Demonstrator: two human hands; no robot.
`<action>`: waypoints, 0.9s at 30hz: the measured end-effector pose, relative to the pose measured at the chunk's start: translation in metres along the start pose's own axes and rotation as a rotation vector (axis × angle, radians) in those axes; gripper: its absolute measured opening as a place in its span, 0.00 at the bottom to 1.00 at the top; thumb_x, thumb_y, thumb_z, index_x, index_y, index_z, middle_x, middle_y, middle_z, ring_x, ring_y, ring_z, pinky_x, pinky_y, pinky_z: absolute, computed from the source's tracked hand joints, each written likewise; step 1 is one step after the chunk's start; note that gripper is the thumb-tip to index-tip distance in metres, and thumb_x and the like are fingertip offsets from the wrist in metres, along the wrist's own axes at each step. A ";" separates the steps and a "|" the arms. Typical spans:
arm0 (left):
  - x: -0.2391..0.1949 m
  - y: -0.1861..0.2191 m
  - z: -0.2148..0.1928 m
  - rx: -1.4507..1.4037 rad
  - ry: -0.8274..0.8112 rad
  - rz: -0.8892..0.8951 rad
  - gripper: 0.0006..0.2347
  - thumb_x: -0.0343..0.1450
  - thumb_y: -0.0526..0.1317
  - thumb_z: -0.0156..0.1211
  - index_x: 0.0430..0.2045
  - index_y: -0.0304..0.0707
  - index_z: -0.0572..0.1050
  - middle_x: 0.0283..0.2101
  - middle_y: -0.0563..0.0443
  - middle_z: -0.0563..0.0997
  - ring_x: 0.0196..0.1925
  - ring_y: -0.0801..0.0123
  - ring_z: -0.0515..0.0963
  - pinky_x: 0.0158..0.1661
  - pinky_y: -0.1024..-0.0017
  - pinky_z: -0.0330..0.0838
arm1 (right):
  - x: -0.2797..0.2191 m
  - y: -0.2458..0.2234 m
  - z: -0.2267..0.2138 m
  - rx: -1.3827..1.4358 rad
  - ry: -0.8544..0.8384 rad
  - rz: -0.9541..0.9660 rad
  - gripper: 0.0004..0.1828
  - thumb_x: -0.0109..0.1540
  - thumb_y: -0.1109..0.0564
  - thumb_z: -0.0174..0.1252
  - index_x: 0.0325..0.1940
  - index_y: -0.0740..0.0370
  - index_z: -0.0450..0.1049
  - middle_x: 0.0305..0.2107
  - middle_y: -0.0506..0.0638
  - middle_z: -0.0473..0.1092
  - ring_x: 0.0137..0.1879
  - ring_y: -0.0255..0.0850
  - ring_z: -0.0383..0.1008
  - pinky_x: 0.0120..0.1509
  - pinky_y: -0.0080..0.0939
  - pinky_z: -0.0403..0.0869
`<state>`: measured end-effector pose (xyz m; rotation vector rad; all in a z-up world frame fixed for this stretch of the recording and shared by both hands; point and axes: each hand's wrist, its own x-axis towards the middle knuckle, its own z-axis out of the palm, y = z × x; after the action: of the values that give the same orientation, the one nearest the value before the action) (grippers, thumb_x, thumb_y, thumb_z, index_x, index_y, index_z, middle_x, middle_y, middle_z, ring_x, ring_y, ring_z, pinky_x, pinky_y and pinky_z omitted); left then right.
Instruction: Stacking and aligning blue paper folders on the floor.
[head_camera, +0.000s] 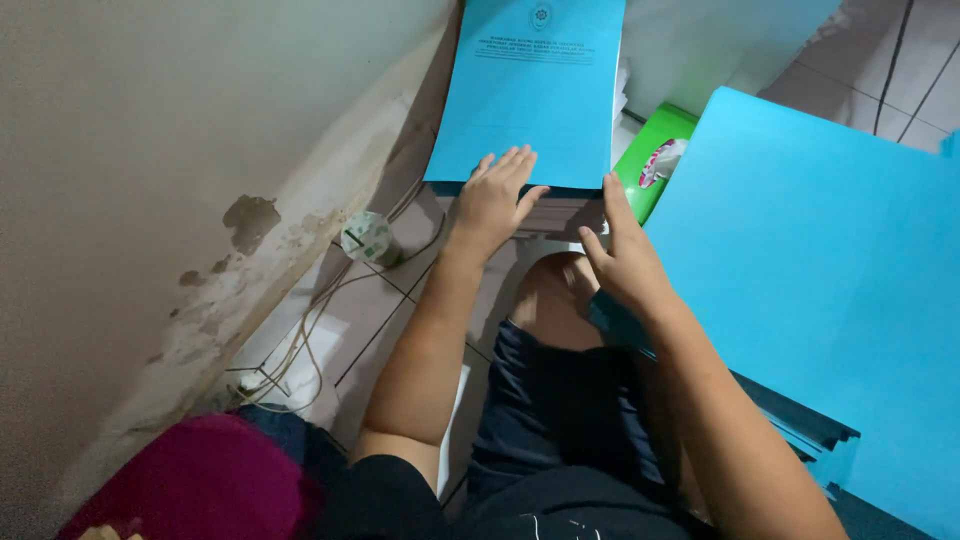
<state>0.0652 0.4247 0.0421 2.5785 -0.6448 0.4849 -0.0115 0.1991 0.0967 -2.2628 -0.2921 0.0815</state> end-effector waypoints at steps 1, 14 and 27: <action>0.001 0.000 -0.004 -0.005 -0.003 0.001 0.21 0.78 0.49 0.57 0.62 0.34 0.74 0.63 0.36 0.77 0.67 0.49 0.74 0.67 0.43 0.64 | 0.001 -0.002 0.001 -0.002 0.000 0.006 0.42 0.70 0.55 0.52 0.84 0.61 0.40 0.79 0.64 0.41 0.79 0.65 0.51 0.78 0.64 0.60; -0.028 0.084 -0.025 0.014 0.306 0.250 0.18 0.75 0.37 0.60 0.61 0.50 0.74 0.57 0.54 0.82 0.59 0.63 0.82 0.60 0.58 0.76 | -0.022 0.029 -0.052 1.231 0.176 0.244 0.36 0.71 0.33 0.41 0.73 0.62 0.60 0.59 0.56 0.60 0.67 0.58 0.68 0.75 0.65 0.65; -0.018 0.309 0.023 -0.492 0.220 0.522 0.10 0.76 0.41 0.66 0.49 0.40 0.80 0.62 0.45 0.79 0.68 0.52 0.80 0.68 0.40 0.73 | -0.249 0.177 -0.232 -0.210 0.626 0.252 0.14 0.89 0.63 0.42 0.78 0.69 0.63 0.29 0.50 0.47 0.32 0.46 0.49 0.38 0.50 0.52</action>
<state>-0.1021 0.1737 0.1155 1.8558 -1.1917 0.6618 -0.1852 -0.1434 0.1039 -2.3875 0.3301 -0.5407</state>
